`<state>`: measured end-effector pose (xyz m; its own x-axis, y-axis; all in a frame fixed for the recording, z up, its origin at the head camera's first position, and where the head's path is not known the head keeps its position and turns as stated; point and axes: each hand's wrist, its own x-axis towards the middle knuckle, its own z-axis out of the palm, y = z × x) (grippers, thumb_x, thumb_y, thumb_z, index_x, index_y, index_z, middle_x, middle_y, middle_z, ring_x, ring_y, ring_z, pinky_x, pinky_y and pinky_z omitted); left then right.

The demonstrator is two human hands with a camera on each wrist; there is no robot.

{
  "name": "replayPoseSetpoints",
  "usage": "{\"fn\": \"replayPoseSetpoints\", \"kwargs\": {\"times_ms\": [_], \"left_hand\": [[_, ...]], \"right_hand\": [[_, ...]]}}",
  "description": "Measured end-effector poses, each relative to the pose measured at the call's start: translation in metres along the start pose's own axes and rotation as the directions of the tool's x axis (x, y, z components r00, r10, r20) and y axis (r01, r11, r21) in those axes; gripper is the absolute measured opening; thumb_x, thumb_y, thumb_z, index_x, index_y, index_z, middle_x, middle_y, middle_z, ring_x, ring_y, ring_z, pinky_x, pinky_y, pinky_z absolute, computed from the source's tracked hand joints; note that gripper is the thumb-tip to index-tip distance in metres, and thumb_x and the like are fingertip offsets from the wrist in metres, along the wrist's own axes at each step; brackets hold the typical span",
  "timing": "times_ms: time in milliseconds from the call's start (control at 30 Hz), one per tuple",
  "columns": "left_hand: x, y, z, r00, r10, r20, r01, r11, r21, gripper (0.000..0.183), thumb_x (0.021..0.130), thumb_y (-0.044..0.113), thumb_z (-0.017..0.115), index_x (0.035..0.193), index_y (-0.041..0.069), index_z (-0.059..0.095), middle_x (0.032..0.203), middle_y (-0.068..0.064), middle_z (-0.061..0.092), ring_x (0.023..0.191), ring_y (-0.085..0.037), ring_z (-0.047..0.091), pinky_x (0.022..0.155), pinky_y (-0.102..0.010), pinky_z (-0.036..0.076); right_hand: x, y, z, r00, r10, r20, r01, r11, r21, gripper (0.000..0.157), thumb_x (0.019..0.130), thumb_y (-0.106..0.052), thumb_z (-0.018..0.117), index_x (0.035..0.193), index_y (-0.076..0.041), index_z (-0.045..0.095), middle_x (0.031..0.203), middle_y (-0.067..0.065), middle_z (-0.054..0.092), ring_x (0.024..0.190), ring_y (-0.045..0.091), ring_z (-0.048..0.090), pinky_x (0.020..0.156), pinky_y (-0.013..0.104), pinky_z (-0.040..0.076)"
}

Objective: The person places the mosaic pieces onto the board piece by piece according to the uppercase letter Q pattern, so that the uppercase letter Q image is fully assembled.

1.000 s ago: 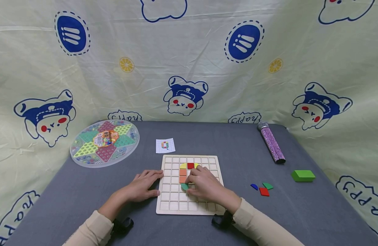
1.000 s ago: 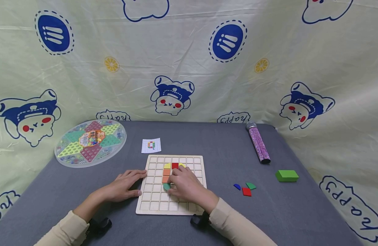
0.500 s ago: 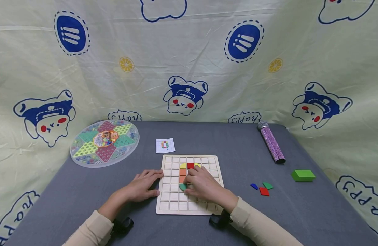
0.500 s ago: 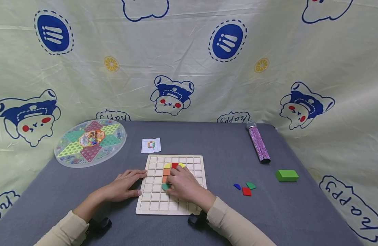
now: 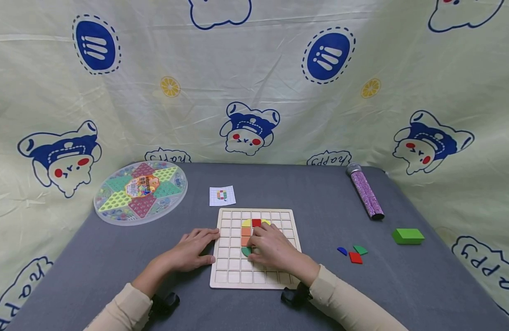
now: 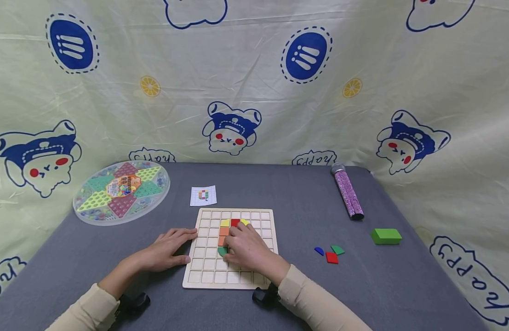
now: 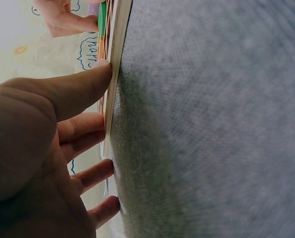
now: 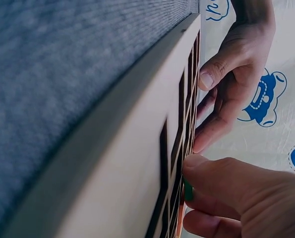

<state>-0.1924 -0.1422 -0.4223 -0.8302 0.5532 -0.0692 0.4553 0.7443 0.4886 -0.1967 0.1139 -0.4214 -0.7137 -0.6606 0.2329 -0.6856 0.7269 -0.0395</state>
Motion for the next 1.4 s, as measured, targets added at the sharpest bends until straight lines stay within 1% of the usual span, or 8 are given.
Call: {"fn": "replayPoseSetpoints", "kwargs": {"times_ms": [200, 433, 600, 867, 1067, 1233, 1400], "left_hand": [[0.000, 0.000, 0.000, 1.000, -0.012, 0.003, 0.012, 1.000, -0.004, 0.060, 0.090, 0.028, 0.063, 0.142, 0.007, 0.041, 0.148, -0.009, 0.038, 0.134, -0.032, 0.032, 0.100, -0.057, 0.026], [0.001, 0.000, -0.001, 1.000, -0.007, 0.002, 0.007, 1.000, -0.001, 0.060, 0.090, 0.028, 0.063, 0.142, 0.007, 0.041, 0.148, -0.009, 0.039, 0.134, -0.032, 0.033, 0.099, -0.056, 0.027], [0.001, 0.000, -0.001, 1.000, -0.013, 0.009, 0.013, 1.000, -0.003, 0.061, 0.090, 0.029, 0.063, 0.142, 0.008, 0.041, 0.148, -0.009, 0.038, 0.134, -0.032, 0.033, 0.099, -0.056, 0.027], [0.002, -0.001, -0.001, 1.000, -0.010, 0.010, 0.010, 1.000, -0.003, 0.061, 0.090, 0.029, 0.063, 0.142, 0.007, 0.041, 0.148, -0.009, 0.038, 0.134, -0.032, 0.032, 0.100, -0.057, 0.026], [0.001, -0.002, 0.000, 1.000, 0.004, 0.006, -0.004, 1.000, 0.001, 0.061, 0.090, 0.029, 0.063, 0.142, 0.007, 0.041, 0.147, -0.009, 0.039, 0.133, -0.033, 0.033, 0.099, -0.057, 0.027], [0.001, -0.002, 0.000, 1.000, 0.001, 0.009, -0.001, 1.000, -0.002, 0.061, 0.090, 0.030, 0.063, 0.142, 0.007, 0.041, 0.148, -0.009, 0.038, 0.134, -0.032, 0.032, 0.099, -0.057, 0.026], [0.001, -0.002, 0.000, 1.000, -0.006, 0.014, 0.006, 1.000, -0.002, 0.062, 0.090, 0.031, 0.063, 0.142, 0.007, 0.040, 0.148, -0.009, 0.038, 0.134, -0.032, 0.031, 0.100, -0.057, 0.026]], "right_hand": [[0.001, 0.000, 0.000, 1.000, 0.006, -0.004, -0.006, 1.000, -0.012, 0.016, 0.073, -0.029, 0.078, 0.085, -0.021, 0.073, 0.084, -0.007, 0.060, 0.083, 0.012, 0.046, 0.072, 0.027, 0.037], [0.000, 0.002, 0.001, 0.999, -0.013, -0.029, 0.012, 1.000, -0.015, 0.016, 0.073, -0.030, 0.078, 0.085, -0.020, 0.073, 0.085, -0.007, 0.060, 0.082, 0.013, 0.047, 0.072, 0.028, 0.038], [-0.002, 0.004, -0.001, 0.999, -0.007, -0.049, 0.007, 1.000, -0.005, 0.020, 0.073, -0.033, 0.078, 0.087, -0.021, 0.073, 0.086, -0.007, 0.060, 0.081, 0.012, 0.046, 0.073, 0.028, 0.039], [-0.011, 0.010, -0.011, 0.995, 0.036, -0.092, -0.035, 0.999, 0.009, 0.023, 0.074, -0.034, 0.078, 0.089, -0.018, 0.074, 0.088, -0.007, 0.062, 0.081, 0.011, 0.047, 0.073, 0.028, 0.039], [-0.020, 0.018, -0.018, 0.991, 0.075, -0.114, -0.075, 0.997, 0.008, 0.025, 0.073, -0.035, 0.079, 0.090, -0.017, 0.074, 0.085, -0.007, 0.060, 0.080, 0.010, 0.045, 0.079, 0.031, 0.040], [-0.030, 0.026, -0.023, 0.985, 0.133, -0.111, -0.132, 0.991, 0.015, 0.027, 0.071, -0.035, 0.081, 0.089, -0.017, 0.075, 0.085, -0.006, 0.060, 0.081, 0.011, 0.045, 0.079, 0.034, 0.040], [-0.040, 0.036, -0.027, 0.977, 0.185, -0.105, -0.182, 0.983, 0.030, 0.026, 0.071, -0.033, 0.081, 0.090, -0.016, 0.074, 0.086, -0.005, 0.060, 0.084, 0.012, 0.046, 0.078, 0.034, 0.040]]}}
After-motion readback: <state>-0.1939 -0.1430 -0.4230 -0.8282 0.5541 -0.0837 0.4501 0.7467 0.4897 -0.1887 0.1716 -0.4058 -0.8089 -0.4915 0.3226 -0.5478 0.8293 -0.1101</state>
